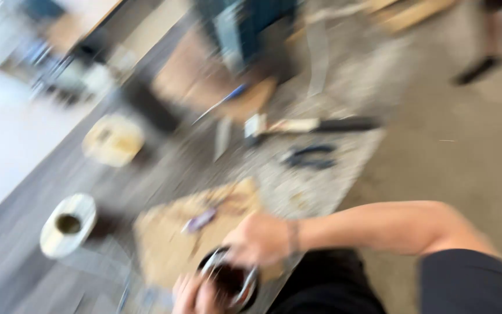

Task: Repairing an electric motor stator by manipulating copper windings and using hand tools

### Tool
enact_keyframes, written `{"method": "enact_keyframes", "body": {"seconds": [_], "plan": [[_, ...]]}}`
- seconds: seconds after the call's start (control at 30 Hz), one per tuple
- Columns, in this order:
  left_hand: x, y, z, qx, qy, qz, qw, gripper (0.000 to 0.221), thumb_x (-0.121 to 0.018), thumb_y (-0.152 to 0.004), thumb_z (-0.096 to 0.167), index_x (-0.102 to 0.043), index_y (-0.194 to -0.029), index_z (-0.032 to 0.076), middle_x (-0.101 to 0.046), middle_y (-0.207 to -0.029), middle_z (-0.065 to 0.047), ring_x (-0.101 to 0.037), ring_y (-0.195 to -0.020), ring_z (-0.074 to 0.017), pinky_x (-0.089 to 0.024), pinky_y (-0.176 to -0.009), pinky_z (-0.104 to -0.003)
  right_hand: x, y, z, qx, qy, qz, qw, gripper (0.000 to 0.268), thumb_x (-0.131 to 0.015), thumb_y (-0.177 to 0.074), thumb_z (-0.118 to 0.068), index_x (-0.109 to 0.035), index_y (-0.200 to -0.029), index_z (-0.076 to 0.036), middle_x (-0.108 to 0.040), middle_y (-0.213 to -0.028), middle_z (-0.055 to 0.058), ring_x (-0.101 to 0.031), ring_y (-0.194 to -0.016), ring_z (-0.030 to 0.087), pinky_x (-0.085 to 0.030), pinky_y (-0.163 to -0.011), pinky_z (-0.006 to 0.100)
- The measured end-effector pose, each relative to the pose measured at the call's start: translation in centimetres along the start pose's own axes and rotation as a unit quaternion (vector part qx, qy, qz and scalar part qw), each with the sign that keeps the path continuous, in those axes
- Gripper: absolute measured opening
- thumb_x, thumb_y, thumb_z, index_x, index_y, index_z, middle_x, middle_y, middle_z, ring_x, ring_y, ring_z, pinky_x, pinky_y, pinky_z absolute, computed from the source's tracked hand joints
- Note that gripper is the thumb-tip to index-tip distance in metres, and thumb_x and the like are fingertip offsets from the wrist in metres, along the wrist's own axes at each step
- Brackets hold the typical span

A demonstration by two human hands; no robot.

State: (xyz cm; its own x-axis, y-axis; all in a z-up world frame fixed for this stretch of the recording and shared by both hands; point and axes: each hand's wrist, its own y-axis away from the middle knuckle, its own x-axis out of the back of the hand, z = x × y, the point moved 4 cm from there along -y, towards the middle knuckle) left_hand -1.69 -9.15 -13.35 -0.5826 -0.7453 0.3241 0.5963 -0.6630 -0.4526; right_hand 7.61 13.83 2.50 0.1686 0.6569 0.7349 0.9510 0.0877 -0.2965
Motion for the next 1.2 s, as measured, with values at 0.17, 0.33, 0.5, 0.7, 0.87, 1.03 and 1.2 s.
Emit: {"method": "enact_keyframes", "body": {"seconds": [0.17,0.33,0.5,0.7,0.87,1.03,1.2], "plan": [[-1.3,-11.8,11.5,0.077,-0.036,0.002,0.996,0.014,-0.058,-0.087,0.006,-0.059,-0.073,0.009,-0.063,-0.072,-0.002,-0.053,-0.064,-0.0195,-0.038,-0.075,-0.035,1.0,-0.2,4.5,-0.188,-0.066,-0.006,0.98,0.026,-0.062,-0.095,-0.034,-0.068,-0.077,-0.017,-0.065,-0.06,0.0,-0.056,-0.048,0.015,-0.041,-0.049,0.036],[-0.9,-10.0,10.5,0.081,0.005,0.066,0.995,0.016,-0.063,-0.089,0.012,-0.064,-0.073,0.01,-0.069,-0.077,-0.004,-0.059,-0.071,-0.0243,-0.046,-0.074,-0.036,0.4,0.8,4.5,-0.198,-0.026,-0.042,0.979,0.025,-0.063,-0.092,-0.041,-0.068,-0.077,-0.022,-0.068,-0.059,0.0,-0.069,-0.057,0.021,-0.048,-0.054,0.037],[-0.9,-10.4,10.5,0.109,-0.001,0.051,0.993,0.013,-0.059,-0.083,0.006,-0.058,-0.071,0.011,-0.068,-0.078,0.0,-0.055,-0.074,-0.0181,-0.043,-0.076,-0.034,1.5,0.8,1.1,-0.105,0.102,-0.015,0.989,0.021,-0.063,-0.095,-0.032,-0.073,-0.087,-0.015,-0.072,-0.069,0.003,-0.067,-0.056,0.02,-0.049,-0.052,0.035],[-0.7,-11.1,10.6,0.096,0.015,0.034,0.995,0.012,-0.057,-0.084,0.006,-0.056,-0.073,0.01,-0.066,-0.077,-0.001,-0.057,-0.068,-0.0176,-0.04,-0.077,-0.035,-0.5,-0.3,-1.2,0.011,0.296,-0.021,0.955,0.032,-0.054,-0.104,-0.032,-0.057,-0.079,-0.012,-0.045,-0.058,0.005,-0.048,-0.048,0.024,-0.034,-0.044,0.039],[-0.5,-10.9,10.4,0.107,0.026,0.055,0.992,0.014,-0.057,-0.086,0.009,-0.056,-0.072,0.011,-0.066,-0.077,0.0,-0.054,-0.067,-0.0169,-0.041,-0.074,-0.034,-1.2,0.1,-1.2,0.1,0.331,-0.046,0.937,0.033,-0.052,-0.106,-0.028,-0.065,-0.093,-0.001,-0.044,-0.061,0.001,-0.046,-0.05,0.018,-0.039,-0.045,0.034],[-0.6,-10.5,10.3,0.093,0.028,0.059,0.994,0.015,-0.058,-0.086,0.009,-0.056,-0.072,0.011,-0.067,-0.077,0.0,-0.053,-0.069,-0.0171,-0.042,-0.073,-0.033,-1.2,0.8,0.1,0.151,0.305,-0.085,0.936,0.026,-0.052,-0.105,-0.021,-0.064,-0.099,0.001,-0.05,-0.063,0.002,-0.05,-0.053,0.02,-0.043,-0.047,0.034],[-0.4,-10.2,10.2,0.085,0.039,0.056,0.994,0.014,-0.058,-0.086,0.007,-0.058,-0.072,0.011,-0.068,-0.078,-0.001,-0.055,-0.07,-0.017,-0.042,-0.074,-0.034,-0.6,0.7,-1.1,0.082,0.278,-0.063,0.955,0.025,-0.057,-0.102,-0.027,-0.064,-0.099,-0.003,-0.052,-0.064,0.002,-0.053,-0.054,0.022,-0.044,-0.049,0.039]]}}
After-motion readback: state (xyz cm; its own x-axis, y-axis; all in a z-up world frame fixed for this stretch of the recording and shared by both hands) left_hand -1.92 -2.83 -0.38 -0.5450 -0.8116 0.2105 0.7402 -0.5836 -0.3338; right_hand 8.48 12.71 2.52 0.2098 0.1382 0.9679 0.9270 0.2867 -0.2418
